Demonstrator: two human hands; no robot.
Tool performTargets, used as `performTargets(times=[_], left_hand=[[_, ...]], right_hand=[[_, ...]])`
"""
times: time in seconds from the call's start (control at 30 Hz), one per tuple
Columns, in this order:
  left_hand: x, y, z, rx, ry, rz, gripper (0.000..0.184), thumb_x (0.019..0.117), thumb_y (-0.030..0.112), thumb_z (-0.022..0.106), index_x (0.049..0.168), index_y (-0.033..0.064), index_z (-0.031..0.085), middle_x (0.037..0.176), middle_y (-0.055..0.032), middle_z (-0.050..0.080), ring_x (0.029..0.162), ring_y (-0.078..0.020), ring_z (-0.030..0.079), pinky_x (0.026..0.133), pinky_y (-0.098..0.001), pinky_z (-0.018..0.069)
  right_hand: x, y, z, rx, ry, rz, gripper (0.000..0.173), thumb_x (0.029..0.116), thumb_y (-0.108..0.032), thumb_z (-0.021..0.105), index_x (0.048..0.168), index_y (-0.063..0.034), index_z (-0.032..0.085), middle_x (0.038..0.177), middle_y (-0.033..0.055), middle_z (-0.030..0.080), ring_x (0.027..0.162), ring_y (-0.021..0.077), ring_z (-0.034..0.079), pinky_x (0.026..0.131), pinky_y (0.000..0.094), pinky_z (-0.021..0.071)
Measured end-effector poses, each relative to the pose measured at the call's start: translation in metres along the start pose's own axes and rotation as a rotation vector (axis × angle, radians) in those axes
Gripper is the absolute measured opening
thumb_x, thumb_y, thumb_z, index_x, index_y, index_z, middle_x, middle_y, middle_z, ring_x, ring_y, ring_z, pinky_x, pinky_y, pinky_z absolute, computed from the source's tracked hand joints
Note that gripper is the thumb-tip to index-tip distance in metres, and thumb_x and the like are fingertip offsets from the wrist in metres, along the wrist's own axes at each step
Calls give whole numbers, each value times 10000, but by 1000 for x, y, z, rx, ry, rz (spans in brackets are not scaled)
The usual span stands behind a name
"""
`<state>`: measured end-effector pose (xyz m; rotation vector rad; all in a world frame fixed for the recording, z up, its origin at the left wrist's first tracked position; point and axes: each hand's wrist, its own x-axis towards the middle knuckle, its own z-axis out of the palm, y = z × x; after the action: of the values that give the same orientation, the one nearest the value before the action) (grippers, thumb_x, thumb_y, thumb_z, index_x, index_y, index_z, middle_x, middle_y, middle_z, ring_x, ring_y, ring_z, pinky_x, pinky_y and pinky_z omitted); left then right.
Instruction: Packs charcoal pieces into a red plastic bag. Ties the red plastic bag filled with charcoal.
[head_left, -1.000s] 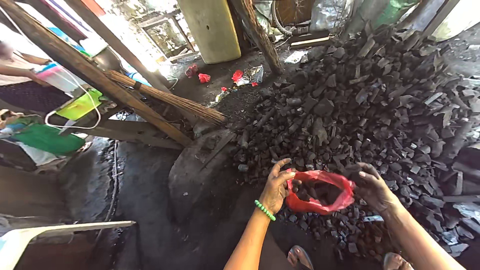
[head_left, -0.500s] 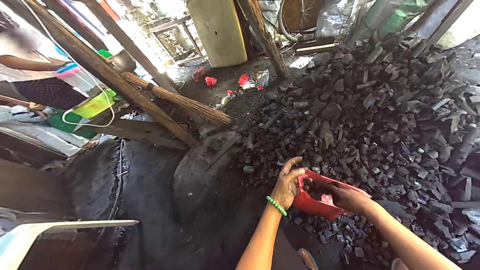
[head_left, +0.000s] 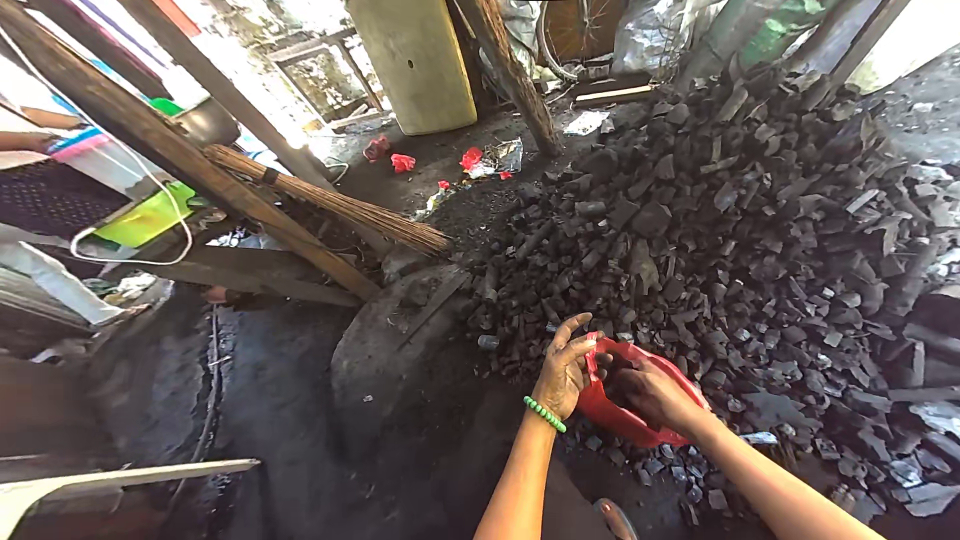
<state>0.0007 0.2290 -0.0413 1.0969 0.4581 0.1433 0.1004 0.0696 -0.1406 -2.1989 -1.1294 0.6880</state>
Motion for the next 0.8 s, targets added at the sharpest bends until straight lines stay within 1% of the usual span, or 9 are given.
performTargets(times=[0.13,0.27,0.37,0.43,0.5,0.57,0.63,0.73,0.8], left_hand=[[-1,3,3,10,-12,-9,469,995,164,474,1464,167,454,1058,-118,661,713,-151,652,603,-263,546],[-17,21,3,4,-83,65,497,946,255,523,1436,177,494,1032,-87,704,756,-132,682,649,-263,568],[-39,45,-5,-59,-130,303,559,934,420,603,1436,195,510,1140,-63,702,853,-131,695,694,-273,587],[-50,58,-12,-128,-94,441,575,913,425,657,1430,212,524,1191,-67,697,873,-146,708,698,-283,602],[-58,62,-16,-196,-39,515,577,889,387,704,1414,204,551,1174,-90,705,855,-165,721,682,-299,615],[-60,62,-18,-186,37,542,566,884,354,704,1408,202,556,1146,-98,715,849,-176,730,672,-305,618],[-59,60,-19,-106,104,534,584,874,346,692,1416,206,525,1167,-82,711,892,-168,728,697,-296,613],[-57,59,-24,-21,200,521,607,853,346,706,1413,208,517,1182,-53,707,913,-148,723,705,-272,610],[-56,60,-29,-7,241,509,547,884,308,645,1405,202,518,1151,-41,716,931,-140,723,724,-272,611]], right_hand=[[8,3,11,-40,-66,-95,269,1014,-45,529,1192,-13,728,1346,224,625,1294,393,569,1121,544,423],[-14,-9,-32,123,467,-318,212,938,14,615,1088,-9,764,1127,158,729,1065,303,702,959,514,562],[-21,15,-56,293,740,-136,178,973,-27,613,1111,17,717,1057,142,711,949,212,695,883,431,581],[-25,49,-47,228,583,84,197,973,-58,645,1134,39,703,1095,221,689,999,340,682,918,559,543],[-31,84,-15,32,160,196,299,978,-138,658,1237,8,683,1262,263,643,1180,438,622,1013,643,480],[-42,92,25,-199,-173,228,488,981,-249,663,1450,-140,580,1557,226,439,1442,473,387,1102,719,347],[-59,89,61,-355,-319,254,681,975,-202,660,1595,-268,385,1704,204,140,1542,522,97,1097,845,138],[-72,93,78,-454,-324,199,734,952,60,576,1571,-305,424,1670,236,233,1497,581,185,1038,849,252],[-70,97,66,-425,-418,174,710,953,77,566,1551,-286,451,1631,267,296,1462,600,246,1013,813,333]])
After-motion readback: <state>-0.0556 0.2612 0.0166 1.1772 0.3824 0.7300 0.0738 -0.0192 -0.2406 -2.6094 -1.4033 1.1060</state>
